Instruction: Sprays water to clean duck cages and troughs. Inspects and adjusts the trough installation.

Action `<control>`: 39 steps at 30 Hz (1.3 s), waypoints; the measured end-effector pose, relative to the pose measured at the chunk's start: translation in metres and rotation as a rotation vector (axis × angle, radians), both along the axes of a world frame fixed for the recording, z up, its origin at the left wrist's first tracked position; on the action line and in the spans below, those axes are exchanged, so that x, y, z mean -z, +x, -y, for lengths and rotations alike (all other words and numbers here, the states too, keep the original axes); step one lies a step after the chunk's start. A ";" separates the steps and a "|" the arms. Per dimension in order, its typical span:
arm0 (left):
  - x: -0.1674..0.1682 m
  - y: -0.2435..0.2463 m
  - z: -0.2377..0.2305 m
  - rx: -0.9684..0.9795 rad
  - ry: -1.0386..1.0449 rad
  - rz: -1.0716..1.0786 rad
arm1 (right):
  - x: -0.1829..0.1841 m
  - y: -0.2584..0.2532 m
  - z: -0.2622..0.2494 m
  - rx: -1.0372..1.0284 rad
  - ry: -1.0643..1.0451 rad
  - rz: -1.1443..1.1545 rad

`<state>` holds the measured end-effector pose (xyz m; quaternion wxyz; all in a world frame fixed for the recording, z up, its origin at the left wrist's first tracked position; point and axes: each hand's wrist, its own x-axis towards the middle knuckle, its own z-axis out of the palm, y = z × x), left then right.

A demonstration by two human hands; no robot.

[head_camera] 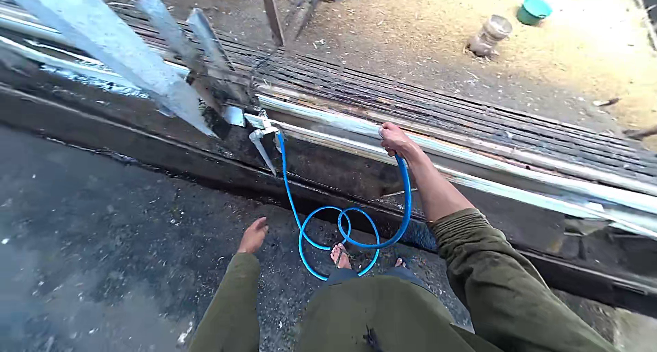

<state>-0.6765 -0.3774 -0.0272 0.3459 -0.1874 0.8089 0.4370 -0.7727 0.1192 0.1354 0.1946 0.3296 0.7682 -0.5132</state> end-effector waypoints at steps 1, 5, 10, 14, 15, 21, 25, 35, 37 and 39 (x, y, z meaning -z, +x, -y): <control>0.002 0.012 0.002 -0.078 0.056 0.032 | -0.002 -0.008 0.012 -0.020 -0.015 -0.023; 0.015 0.078 0.016 -0.257 0.099 0.179 | -0.007 -0.031 0.047 -0.073 -0.065 -0.086; 0.030 0.191 0.035 -0.437 0.016 0.309 | -0.017 -0.045 0.079 -0.152 -0.082 -0.128; 0.025 0.271 0.040 -0.615 0.007 0.407 | -0.023 -0.056 0.097 -0.211 -0.058 -0.149; 0.023 0.287 0.041 -0.645 0.003 0.425 | -0.024 -0.059 0.102 -0.224 -0.048 -0.146; 0.029 0.331 0.048 -0.776 0.026 0.421 | -0.038 -0.066 0.135 -0.344 -0.030 -0.132; 0.032 0.311 0.046 -0.829 0.066 0.329 | -0.041 -0.069 0.155 -0.411 0.006 -0.120; 0.015 0.209 0.009 -0.503 0.156 0.094 | -0.038 -0.053 0.159 -0.415 0.056 -0.112; -0.008 0.166 -0.033 -0.356 0.276 0.003 | -0.030 -0.043 0.152 -0.360 0.042 -0.103; -0.039 0.121 -0.091 -0.194 0.435 -0.094 | -0.019 -0.028 0.145 -0.276 -0.017 -0.093</control>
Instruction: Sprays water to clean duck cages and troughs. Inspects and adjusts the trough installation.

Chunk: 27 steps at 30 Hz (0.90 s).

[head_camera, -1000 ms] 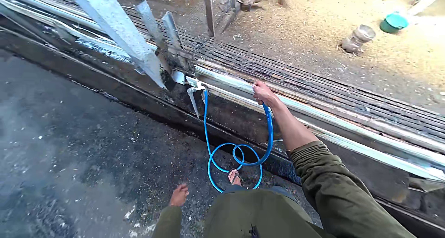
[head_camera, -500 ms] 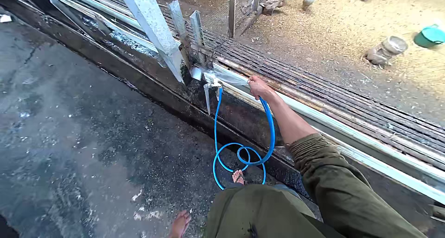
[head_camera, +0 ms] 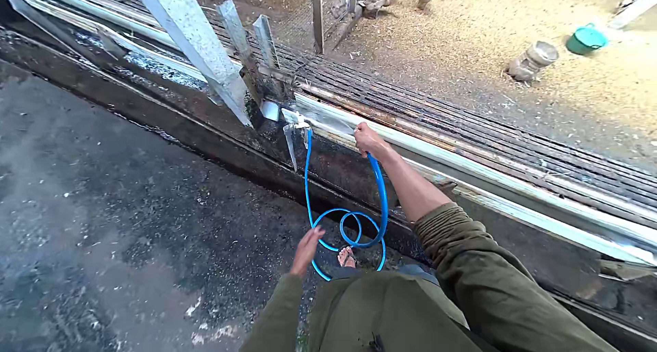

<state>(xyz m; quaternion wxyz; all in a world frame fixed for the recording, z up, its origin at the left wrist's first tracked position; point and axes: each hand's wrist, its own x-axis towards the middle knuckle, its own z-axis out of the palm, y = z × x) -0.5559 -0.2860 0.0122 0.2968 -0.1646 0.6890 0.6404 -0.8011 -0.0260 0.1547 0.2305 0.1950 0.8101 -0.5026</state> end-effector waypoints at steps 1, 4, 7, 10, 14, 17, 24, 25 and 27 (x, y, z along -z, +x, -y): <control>-0.017 -0.020 -0.032 0.068 0.074 -0.063 | 0.006 0.008 -0.002 0.059 -0.037 0.009; -0.055 -0.064 -0.120 0.233 0.269 -0.194 | 0.022 0.030 -0.009 0.262 -0.101 0.022; -0.070 -0.072 -0.174 0.210 0.270 -0.203 | 0.025 0.050 -0.018 0.443 -0.235 0.017; -0.070 -0.068 -0.176 0.289 0.258 -0.158 | 0.021 0.054 -0.056 0.619 -0.484 0.040; -0.083 -0.049 -0.153 0.454 0.228 -0.054 | 0.033 0.049 -0.108 0.786 -0.669 0.001; -0.083 -0.041 -0.146 0.511 0.219 -0.014 | 0.051 0.045 -0.124 0.763 -0.640 -0.018; -0.058 -0.043 -0.153 0.520 0.128 0.063 | 0.096 0.094 -0.123 0.814 -0.597 0.124; -0.055 -0.043 -0.158 0.525 0.122 0.077 | 0.097 0.110 -0.119 0.848 -0.713 0.111; -0.048 -0.043 -0.172 0.535 0.105 0.101 | 0.092 0.138 -0.108 0.944 -0.873 0.032</control>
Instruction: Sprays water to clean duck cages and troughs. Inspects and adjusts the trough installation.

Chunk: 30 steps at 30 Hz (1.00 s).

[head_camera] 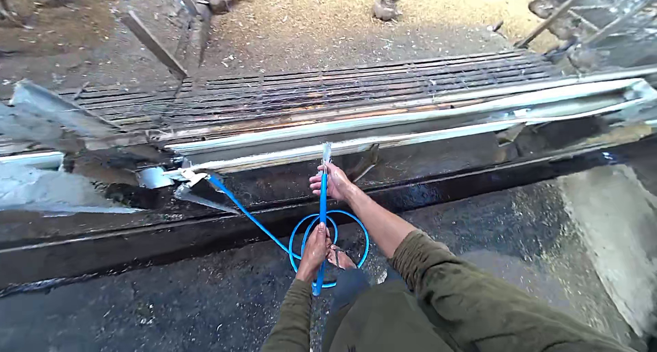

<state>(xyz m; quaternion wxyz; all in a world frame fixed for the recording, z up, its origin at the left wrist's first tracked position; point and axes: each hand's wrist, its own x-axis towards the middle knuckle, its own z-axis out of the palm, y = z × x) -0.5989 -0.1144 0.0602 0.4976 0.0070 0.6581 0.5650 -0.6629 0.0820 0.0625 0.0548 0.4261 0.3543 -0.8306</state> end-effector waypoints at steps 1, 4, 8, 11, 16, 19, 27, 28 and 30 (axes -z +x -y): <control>0.002 0.001 -0.008 0.017 -0.014 0.007 | -0.003 0.012 0.004 0.074 -0.018 -0.037; 0.003 0.006 -0.034 0.099 -0.035 0.038 | -0.012 0.036 0.000 0.262 0.065 -0.046; -0.006 0.021 -0.066 0.183 -0.013 0.121 | -0.006 0.056 -0.024 0.379 0.123 0.046; -0.007 0.036 -0.077 0.328 0.035 0.116 | -0.008 0.076 -0.054 0.365 0.104 0.073; 0.063 0.101 -0.054 0.751 -0.152 -0.230 | -0.023 0.123 -0.147 0.237 0.236 0.129; 0.101 0.127 -0.038 0.832 -0.299 -0.422 | -0.027 0.165 -0.203 0.171 0.302 0.223; 0.118 0.168 -0.041 1.113 -0.523 -0.695 | -0.056 0.328 -0.320 0.069 0.581 0.296; 0.114 0.175 -0.042 1.107 -0.540 -0.708 | -0.060 0.349 -0.333 0.063 0.633 0.302; 0.102 0.194 -0.051 1.004 -0.559 -0.786 | -0.067 0.387 -0.357 0.040 0.704 0.333</control>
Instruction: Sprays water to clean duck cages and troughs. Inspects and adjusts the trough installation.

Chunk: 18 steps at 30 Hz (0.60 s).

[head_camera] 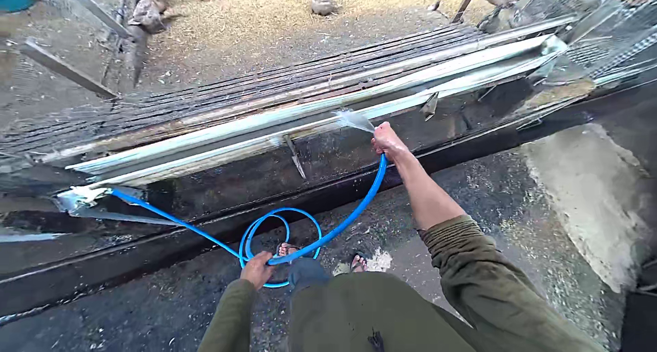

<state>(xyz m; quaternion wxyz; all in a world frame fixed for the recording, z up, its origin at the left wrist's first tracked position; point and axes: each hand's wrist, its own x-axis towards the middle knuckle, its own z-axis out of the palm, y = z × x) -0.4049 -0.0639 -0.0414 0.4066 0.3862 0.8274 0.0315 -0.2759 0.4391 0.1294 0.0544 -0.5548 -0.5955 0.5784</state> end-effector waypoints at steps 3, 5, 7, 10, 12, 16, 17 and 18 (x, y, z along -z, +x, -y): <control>-0.023 0.039 -0.019 -0.122 0.322 -0.266 | -0.007 0.045 -0.024 -0.042 0.058 0.044; -0.041 0.062 -0.036 -0.161 0.503 -0.422 | -0.019 0.067 -0.034 -0.098 0.026 0.015; -0.064 0.081 -0.052 -0.187 0.554 -0.496 | -0.036 0.081 -0.039 -0.191 -0.047 -0.040; -0.096 0.106 -0.070 -0.223 0.588 -0.546 | -0.051 0.095 -0.040 -0.300 -0.094 -0.060; -0.106 0.120 -0.080 -0.252 0.641 -0.585 | -0.055 0.104 -0.046 -0.308 -0.089 -0.064; -0.121 0.142 -0.104 -0.303 0.654 -0.581 | -0.053 0.124 -0.070 -0.231 -0.066 -0.062; -0.124 0.148 -0.112 -0.309 0.647 -0.565 | -0.052 0.130 -0.078 -0.213 -0.054 -0.048; -0.126 0.153 -0.122 -0.312 0.637 -0.548 | -0.051 0.135 -0.087 -0.194 -0.041 -0.032</control>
